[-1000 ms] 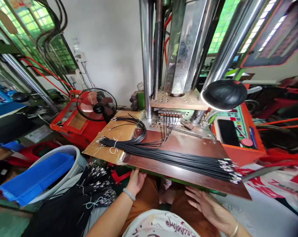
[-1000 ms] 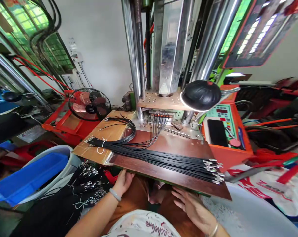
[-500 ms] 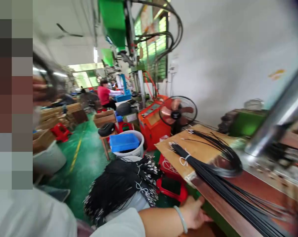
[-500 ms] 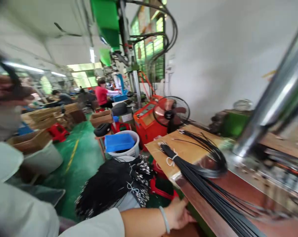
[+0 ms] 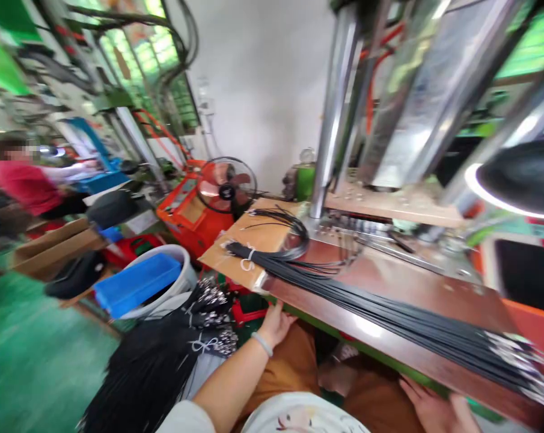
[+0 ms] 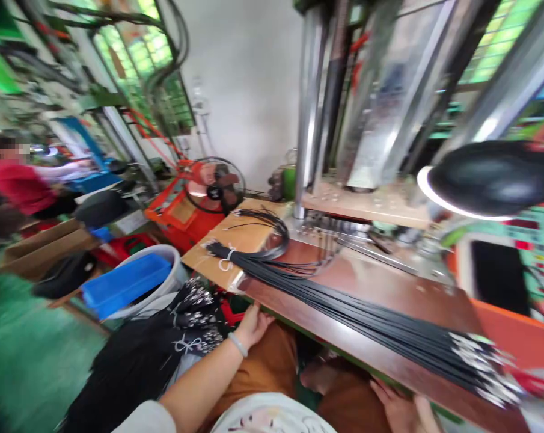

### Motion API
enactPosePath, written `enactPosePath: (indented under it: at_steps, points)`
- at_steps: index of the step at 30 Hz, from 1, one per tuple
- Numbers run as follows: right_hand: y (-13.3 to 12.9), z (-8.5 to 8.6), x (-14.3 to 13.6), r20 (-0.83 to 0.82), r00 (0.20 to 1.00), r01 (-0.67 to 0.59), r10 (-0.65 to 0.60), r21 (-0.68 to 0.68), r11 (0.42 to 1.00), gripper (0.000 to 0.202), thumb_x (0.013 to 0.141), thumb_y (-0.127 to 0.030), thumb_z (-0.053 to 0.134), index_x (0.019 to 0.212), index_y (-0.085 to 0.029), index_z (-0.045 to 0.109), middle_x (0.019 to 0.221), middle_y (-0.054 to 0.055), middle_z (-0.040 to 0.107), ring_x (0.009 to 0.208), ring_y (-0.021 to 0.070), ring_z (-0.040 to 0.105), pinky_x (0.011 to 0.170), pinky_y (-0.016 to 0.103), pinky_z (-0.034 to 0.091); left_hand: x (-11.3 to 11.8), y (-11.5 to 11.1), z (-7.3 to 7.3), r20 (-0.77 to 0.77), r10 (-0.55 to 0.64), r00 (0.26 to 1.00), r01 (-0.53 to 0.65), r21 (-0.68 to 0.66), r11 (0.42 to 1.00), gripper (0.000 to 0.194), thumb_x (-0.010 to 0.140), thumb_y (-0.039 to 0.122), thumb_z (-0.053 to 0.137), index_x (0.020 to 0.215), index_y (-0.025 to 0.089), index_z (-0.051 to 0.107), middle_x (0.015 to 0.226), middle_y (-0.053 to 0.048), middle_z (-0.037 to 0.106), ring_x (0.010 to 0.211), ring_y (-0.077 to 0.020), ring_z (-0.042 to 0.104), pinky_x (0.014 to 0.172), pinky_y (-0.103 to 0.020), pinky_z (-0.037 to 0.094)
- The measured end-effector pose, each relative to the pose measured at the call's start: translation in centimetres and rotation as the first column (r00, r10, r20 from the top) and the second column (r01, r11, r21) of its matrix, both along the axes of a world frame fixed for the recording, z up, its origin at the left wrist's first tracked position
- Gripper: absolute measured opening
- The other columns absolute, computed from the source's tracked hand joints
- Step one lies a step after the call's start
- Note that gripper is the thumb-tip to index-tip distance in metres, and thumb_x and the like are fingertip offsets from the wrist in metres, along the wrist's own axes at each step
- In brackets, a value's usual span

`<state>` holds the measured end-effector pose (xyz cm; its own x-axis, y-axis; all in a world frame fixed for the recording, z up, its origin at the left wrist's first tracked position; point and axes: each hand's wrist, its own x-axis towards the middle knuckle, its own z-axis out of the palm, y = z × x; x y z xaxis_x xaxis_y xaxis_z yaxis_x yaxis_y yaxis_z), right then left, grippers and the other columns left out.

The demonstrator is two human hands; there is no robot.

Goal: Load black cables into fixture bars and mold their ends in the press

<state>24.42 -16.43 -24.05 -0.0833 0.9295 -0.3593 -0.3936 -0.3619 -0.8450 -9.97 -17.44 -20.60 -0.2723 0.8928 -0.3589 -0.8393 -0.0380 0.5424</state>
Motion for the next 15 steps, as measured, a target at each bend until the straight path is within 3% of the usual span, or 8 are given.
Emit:
enactPosePath:
  at_steps: [3,9,15]
  points:
    - [-0.22,-0.69,0.26,-0.101,0.976,0.189,-0.191,-0.028,0.982,0.039,0.07,-0.069,0.064,0.095,-0.039,0.07,0.101,0.003,0.071,0.103,0.0312,0.063,0.103,0.056,0.044,-0.2,0.06,-0.28,-0.02,-0.017,1.0,0.016,-0.01,1.0,0.039,0.074,0.042,0.08,0.102,0.024,0.06,0.09,-0.001,0.07,0.083,-0.0164,0.066,0.091,-0.038,0.049]
    - [0.01,-0.78,-0.32,-0.172,0.957,0.238,-0.233,0.006,0.971,0.033,0.07,-0.061,0.072,0.088,-0.034,0.072,0.092,0.002,0.074,0.092,0.028,0.067,0.104,0.056,0.043,-0.15,0.01,-0.58,-0.05,0.013,0.999,-0.014,-0.021,1.0,0.042,0.07,0.041,0.083,0.1,0.024,0.059,0.082,0.001,0.069,0.078,-0.0162,0.065,0.085,-0.036,0.049]
    - [0.01,0.0,-0.14,-0.156,0.96,0.234,-0.234,-0.024,0.972,0.033,0.069,-0.062,0.072,0.088,-0.035,0.071,0.083,0.001,0.074,0.084,0.027,0.068,0.104,0.057,0.042,-0.41,0.26,-0.7,-0.08,-0.007,0.997,0.007,-0.012,1.0,0.043,0.067,0.044,0.084,0.094,0.023,0.057,0.091,-0.001,0.069,0.086,-0.0188,0.064,0.089,-0.04,0.048]
